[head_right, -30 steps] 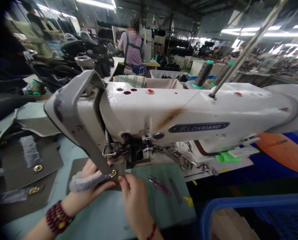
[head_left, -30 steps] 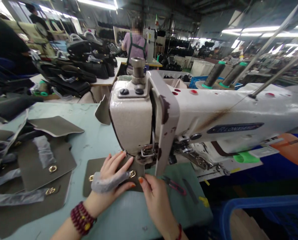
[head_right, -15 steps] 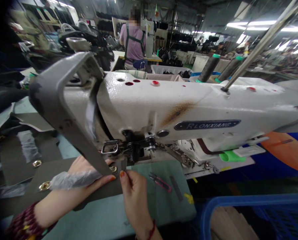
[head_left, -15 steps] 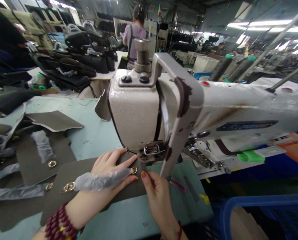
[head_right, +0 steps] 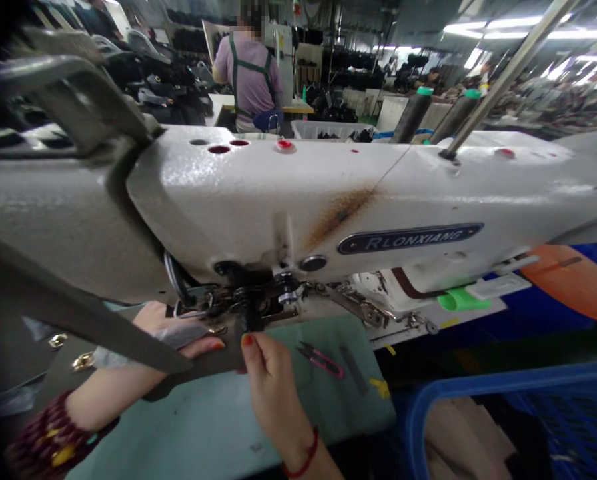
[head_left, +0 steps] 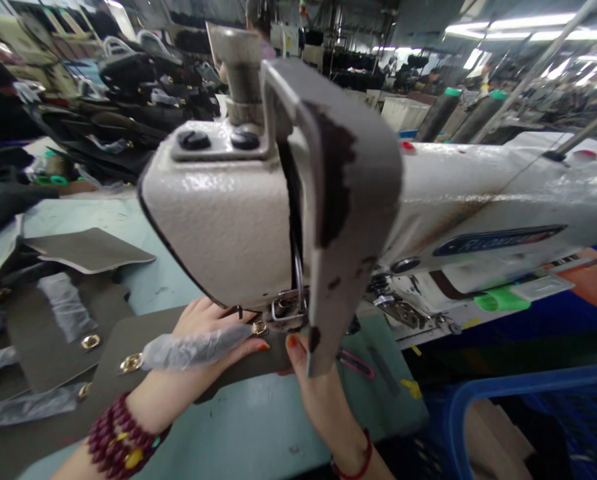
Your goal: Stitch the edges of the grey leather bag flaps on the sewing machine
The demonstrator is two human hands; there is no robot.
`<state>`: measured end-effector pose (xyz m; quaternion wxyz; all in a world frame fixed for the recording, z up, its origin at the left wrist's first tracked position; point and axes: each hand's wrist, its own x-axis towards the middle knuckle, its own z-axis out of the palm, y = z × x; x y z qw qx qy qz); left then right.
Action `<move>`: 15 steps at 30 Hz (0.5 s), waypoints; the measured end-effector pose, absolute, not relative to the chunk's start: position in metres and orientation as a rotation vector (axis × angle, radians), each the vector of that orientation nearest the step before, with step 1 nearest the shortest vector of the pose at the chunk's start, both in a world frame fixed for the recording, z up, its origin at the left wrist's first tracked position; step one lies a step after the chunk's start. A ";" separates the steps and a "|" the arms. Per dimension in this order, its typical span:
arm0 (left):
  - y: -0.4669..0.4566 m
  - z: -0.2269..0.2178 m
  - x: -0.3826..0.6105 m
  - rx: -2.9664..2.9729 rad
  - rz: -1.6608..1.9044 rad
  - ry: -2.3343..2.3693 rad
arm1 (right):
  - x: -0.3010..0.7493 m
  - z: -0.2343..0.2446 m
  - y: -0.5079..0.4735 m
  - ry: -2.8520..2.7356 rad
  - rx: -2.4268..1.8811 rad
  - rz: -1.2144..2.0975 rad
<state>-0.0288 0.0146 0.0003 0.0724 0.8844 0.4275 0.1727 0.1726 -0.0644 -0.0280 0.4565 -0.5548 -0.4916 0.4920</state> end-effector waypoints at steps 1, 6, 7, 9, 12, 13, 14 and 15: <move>0.015 0.001 -0.029 2.700 0.462 1.303 | 0.175 -0.029 -0.066 -1.170 -1.322 1.287; 0.013 0.015 -0.024 2.723 0.320 1.386 | 0.182 -0.032 -0.070 -1.012 -1.168 1.500; 0.013 0.018 -0.023 2.706 0.308 1.392 | 0.182 -0.032 -0.071 -1.013 -1.170 1.494; 0.013 0.023 -0.021 2.682 0.282 1.383 | 0.182 -0.031 -0.071 -1.045 -1.183 1.458; 0.014 0.027 -0.020 2.685 0.286 1.367 | 0.180 -0.028 -0.070 -1.109 -1.195 1.408; 0.014 0.028 -0.020 2.694 0.301 1.371 | 0.179 -0.028 -0.070 -1.129 -1.197 1.398; 0.014 0.028 -0.020 2.700 0.306 1.372 | 0.179 -0.029 -0.069 -1.144 -1.200 1.394; 0.014 0.028 -0.020 2.705 0.302 1.372 | 0.178 -0.030 -0.069 -1.157 -1.207 1.390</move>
